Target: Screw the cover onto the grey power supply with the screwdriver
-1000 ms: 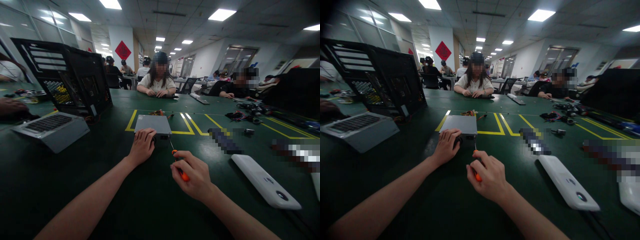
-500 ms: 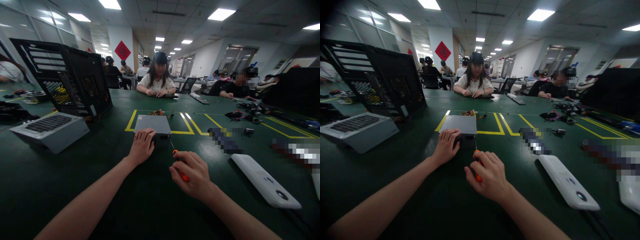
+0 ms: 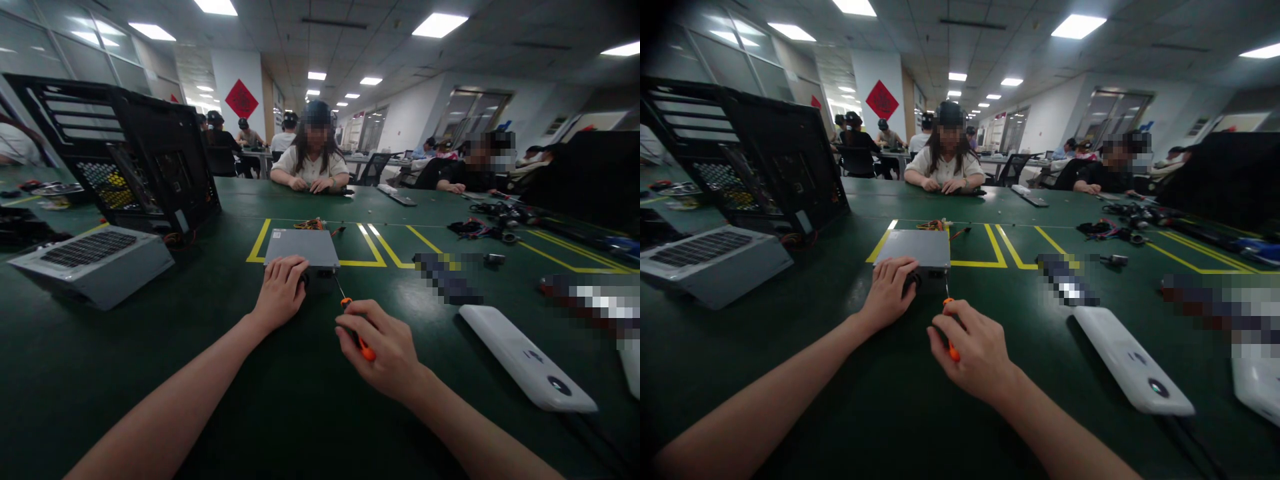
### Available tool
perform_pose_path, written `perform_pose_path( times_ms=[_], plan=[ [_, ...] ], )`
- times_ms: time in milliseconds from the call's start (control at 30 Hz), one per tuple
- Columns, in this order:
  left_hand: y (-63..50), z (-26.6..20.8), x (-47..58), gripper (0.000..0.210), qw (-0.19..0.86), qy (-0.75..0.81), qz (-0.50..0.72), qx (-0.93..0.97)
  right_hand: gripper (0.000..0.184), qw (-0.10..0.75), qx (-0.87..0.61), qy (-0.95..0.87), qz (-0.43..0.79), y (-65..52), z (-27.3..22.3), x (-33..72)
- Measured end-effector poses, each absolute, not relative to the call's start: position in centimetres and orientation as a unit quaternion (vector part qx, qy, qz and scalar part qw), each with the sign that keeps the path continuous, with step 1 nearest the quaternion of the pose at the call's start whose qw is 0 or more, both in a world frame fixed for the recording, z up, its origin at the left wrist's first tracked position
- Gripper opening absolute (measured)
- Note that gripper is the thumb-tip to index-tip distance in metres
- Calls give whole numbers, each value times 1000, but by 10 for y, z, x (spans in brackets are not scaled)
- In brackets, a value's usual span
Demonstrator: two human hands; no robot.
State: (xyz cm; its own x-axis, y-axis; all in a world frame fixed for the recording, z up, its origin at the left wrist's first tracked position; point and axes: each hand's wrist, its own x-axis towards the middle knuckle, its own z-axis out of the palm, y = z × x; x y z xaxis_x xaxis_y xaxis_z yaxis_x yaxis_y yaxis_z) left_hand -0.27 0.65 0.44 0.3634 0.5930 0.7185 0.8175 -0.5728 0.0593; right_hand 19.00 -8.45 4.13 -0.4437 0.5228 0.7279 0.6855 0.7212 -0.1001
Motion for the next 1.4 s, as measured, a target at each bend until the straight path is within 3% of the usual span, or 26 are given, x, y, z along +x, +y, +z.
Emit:
perform_pose_path(
  times_ms=[300,500,767,900,1100,1400],
  plan=[
    [7,4,-2,38,148,-433,-362,-812,11,394,-353,-837,-138,-85,43,190],
    [8,2,-2,39,151,-433,-368,-809,12,409,-384,-824,-75,-85,42,190],
    [8,2,-3,39,152,-428,-371,-810,10,373,-352,-853,-94,-86,42,189],
    [7,3,-3,39,151,-429,-374,-808,13,402,-384,-829,-56,-86,43,189],
    [7,3,-2,40,149,-428,-375,-808,15,383,-344,-850,-112,-86,43,189],
    [8,2,-3,38,152,-432,-366,-810,11,392,-372,-840,-57,-88,44,189]
  ],
)
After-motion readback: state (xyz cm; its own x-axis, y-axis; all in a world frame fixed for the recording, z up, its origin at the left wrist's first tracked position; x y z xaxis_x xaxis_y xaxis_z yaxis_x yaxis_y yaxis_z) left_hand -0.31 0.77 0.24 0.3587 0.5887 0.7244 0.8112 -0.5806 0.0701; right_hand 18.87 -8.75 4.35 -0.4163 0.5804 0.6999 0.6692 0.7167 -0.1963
